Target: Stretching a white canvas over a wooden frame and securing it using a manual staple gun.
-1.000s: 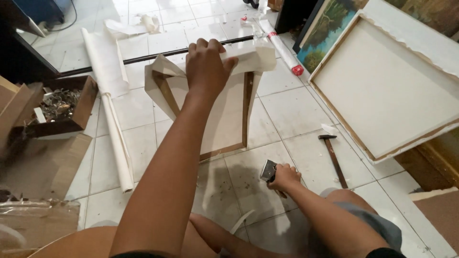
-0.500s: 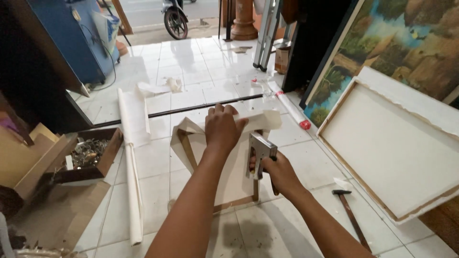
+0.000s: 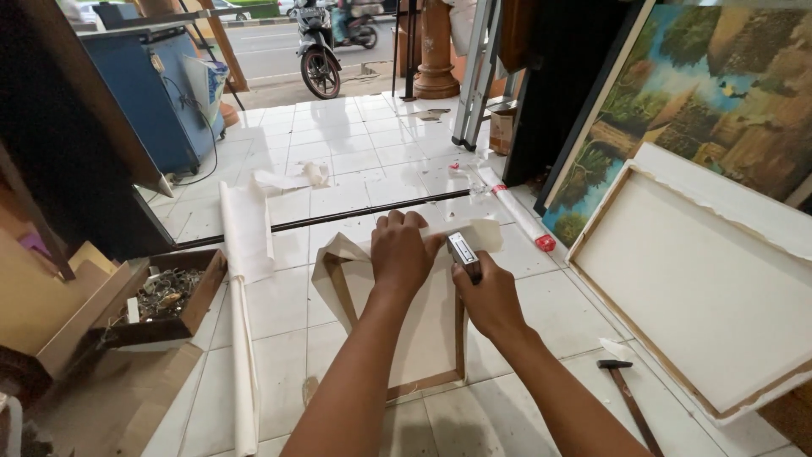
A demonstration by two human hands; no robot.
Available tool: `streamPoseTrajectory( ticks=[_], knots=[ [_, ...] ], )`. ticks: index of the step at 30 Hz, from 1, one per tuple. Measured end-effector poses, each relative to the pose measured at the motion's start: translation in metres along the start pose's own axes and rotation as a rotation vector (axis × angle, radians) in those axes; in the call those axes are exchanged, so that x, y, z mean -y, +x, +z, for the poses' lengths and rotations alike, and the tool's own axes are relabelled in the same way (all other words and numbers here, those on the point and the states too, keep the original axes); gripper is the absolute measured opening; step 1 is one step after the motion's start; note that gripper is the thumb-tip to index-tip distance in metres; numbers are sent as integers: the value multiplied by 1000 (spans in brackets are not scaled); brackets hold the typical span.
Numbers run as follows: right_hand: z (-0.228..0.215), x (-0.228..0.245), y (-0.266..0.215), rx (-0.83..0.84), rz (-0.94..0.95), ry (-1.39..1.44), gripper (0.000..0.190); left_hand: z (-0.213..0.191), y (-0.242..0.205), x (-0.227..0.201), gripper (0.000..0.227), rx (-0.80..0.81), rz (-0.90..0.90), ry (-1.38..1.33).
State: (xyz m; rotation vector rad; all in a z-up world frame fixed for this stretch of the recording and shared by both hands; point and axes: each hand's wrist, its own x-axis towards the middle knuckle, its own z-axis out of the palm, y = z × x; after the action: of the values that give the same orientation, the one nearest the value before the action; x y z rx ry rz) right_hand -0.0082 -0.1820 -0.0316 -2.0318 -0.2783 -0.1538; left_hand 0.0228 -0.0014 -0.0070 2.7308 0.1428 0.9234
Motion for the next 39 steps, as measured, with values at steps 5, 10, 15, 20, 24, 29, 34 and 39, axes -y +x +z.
streamPoseTrajectory(
  ticks=[5,10,15,20,24,29,34,39],
  knots=[
    [2,10,-8,-51,-21,-15,39,-6,-7,-6,42,-13,7,18],
    [22,-7,3,-145,-98,51,36,-7,-10,-9,38,-23,17,11],
    [19,-19,16,-172,-151,92,39,2,-5,-3,39,-54,38,32],
    [-3,-10,-4,-57,32,160,42,-17,-3,-1,35,107,33,-79],
    [-26,31,-61,103,181,244,36,-70,-11,-4,30,251,100,42],
    [-20,40,-74,184,148,253,53,-47,-9,26,33,253,-104,-203],
    [-11,33,-61,140,62,194,49,-16,-9,36,31,157,-138,-294],
    [7,27,-38,46,19,19,50,-35,-21,24,29,56,-82,-203]
  ],
)
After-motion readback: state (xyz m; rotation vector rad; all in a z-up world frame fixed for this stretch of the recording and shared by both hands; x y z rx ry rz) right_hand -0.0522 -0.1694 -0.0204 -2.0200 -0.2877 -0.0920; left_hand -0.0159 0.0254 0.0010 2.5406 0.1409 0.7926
